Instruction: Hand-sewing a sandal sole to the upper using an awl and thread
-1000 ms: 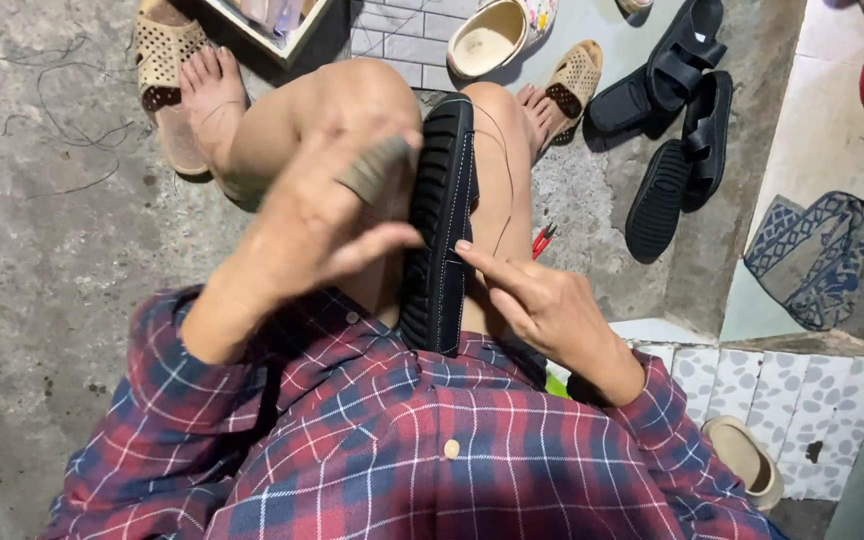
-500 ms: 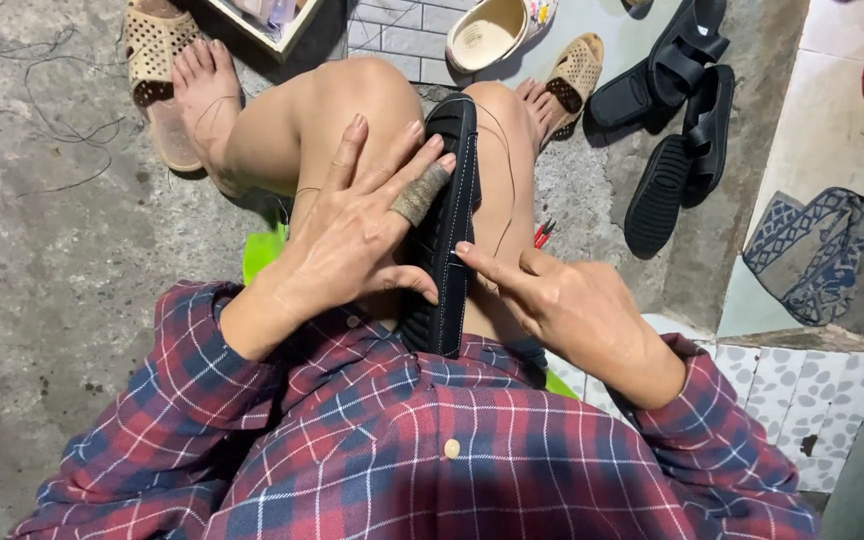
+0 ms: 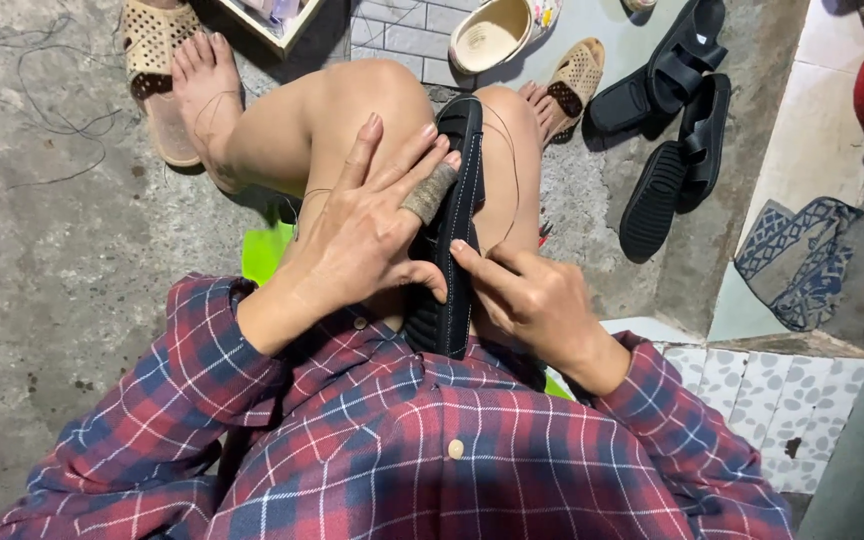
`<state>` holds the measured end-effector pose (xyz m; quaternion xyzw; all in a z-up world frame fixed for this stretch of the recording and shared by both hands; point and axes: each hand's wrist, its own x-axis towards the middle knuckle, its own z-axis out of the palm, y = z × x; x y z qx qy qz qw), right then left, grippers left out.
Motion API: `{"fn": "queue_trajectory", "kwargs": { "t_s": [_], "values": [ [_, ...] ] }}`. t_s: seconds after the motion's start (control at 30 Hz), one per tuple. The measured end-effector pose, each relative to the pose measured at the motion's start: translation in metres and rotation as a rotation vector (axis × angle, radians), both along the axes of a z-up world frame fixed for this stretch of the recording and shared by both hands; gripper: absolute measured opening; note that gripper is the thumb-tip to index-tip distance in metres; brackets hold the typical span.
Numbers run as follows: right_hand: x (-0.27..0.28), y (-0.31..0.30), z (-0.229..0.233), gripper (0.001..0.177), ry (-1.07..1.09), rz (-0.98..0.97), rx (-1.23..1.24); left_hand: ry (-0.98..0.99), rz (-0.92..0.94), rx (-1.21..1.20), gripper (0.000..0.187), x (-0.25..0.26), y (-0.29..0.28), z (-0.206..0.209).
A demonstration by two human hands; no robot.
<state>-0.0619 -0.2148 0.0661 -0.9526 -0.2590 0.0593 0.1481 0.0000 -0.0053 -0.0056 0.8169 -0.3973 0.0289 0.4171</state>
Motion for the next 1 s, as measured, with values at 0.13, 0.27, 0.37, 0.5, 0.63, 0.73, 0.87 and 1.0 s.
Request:
{"fn": "queue_trajectory", "kwargs": {
  "t_s": [0.13,0.27,0.37,0.5,0.63,0.73,0.87,1.0],
  "values": [
    [-0.002,0.002,0.005,0.033,-0.038,-0.011,0.026,0.030,-0.006,0.038,0.100,-0.007,0.006,0.012],
    [-0.006,-0.004,0.007,0.039,-0.033,0.017,-0.024,0.011,0.031,0.032,0.033,-0.025,0.019,0.037],
    [-0.013,-0.017,-0.007,0.029,-0.031,-0.009,-0.026,0.063,0.017,0.158,0.019,-0.039,0.030,0.024],
    [-0.014,-0.011,0.005,0.029,-0.043,0.006,-0.081,0.522,-0.093,-0.084,0.018,-0.044,0.033,0.038],
    [-0.019,-0.008,0.013,0.030,-0.087,0.018,-0.157,0.736,-0.134,-0.498,0.010,-0.050,0.020,0.039],
    [-0.024,-0.009,0.011,0.030,-0.142,0.036,-0.178,0.615,-0.004,-0.447,0.010,-0.051,0.012,0.040],
    [-0.026,-0.012,0.002,0.034,-0.189,0.050,-0.166,0.249,0.204,-0.162,0.013,-0.045,0.005,0.034],
    [-0.018,-0.013,-0.003,0.034,-0.210,0.067,-0.139,0.349,0.271,0.016,0.025,-0.041,-0.002,0.018]
  ]
}}
